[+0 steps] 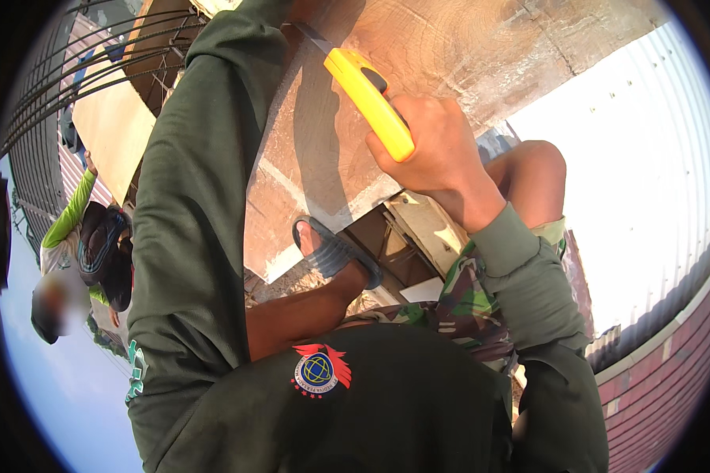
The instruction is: The person uses a hand saw to cut a large piece of plywood on a construction site. They hold the plywood steady with one hand and saw with the other, working on a wooden frame structure.
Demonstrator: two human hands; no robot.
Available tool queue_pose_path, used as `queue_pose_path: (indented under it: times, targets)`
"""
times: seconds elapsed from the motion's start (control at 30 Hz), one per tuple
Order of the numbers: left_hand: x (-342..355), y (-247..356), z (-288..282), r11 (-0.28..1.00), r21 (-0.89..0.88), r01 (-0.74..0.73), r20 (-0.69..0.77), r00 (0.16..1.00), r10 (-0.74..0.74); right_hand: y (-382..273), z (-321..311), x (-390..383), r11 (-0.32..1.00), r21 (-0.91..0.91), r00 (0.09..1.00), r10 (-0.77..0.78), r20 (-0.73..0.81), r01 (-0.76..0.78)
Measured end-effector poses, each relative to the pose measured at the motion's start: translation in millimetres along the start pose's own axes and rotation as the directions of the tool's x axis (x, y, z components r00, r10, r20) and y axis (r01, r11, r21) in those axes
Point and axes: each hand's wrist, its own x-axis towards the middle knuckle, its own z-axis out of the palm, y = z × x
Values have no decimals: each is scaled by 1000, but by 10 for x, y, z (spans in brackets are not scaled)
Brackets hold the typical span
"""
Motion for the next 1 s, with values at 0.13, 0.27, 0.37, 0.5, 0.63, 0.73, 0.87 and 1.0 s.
queue_pose_path:
  times: [0.13,0.27,0.37,0.5,0.63,0.73,0.87,1.0]
  targets:
    - [-8,-3,2,1000,22,-11,-61,998,12,-1,-342,-603,993,78,994,-87,-63,92]
    - [49,-45,-6,999,-24,-42,-22,999,42,-86,-193,2,998,-29,997,-58,-54,56]
    - [16,-54,-32,1000,-15,-25,-29,999,24,-137,-104,10,997,-8,996,-80,-30,80]
    - [19,-28,-44,999,35,-32,-90,995,35,-93,-289,-459,990,42,988,-132,-84,135]
    - [78,-33,-44,999,-10,-53,-50,997,52,-184,-3,313,999,-12,998,-54,-30,53]
    - [100,-65,-50,998,-14,-65,-41,997,65,-142,-34,133,1000,-7,998,-19,-60,19]
    - [93,-78,-73,998,38,-52,-105,993,56,-39,-327,-587,997,61,997,-49,-55,52]
    - [205,-65,-116,991,2,-130,-109,985,130,-205,49,438,999,-14,998,-37,-56,36]
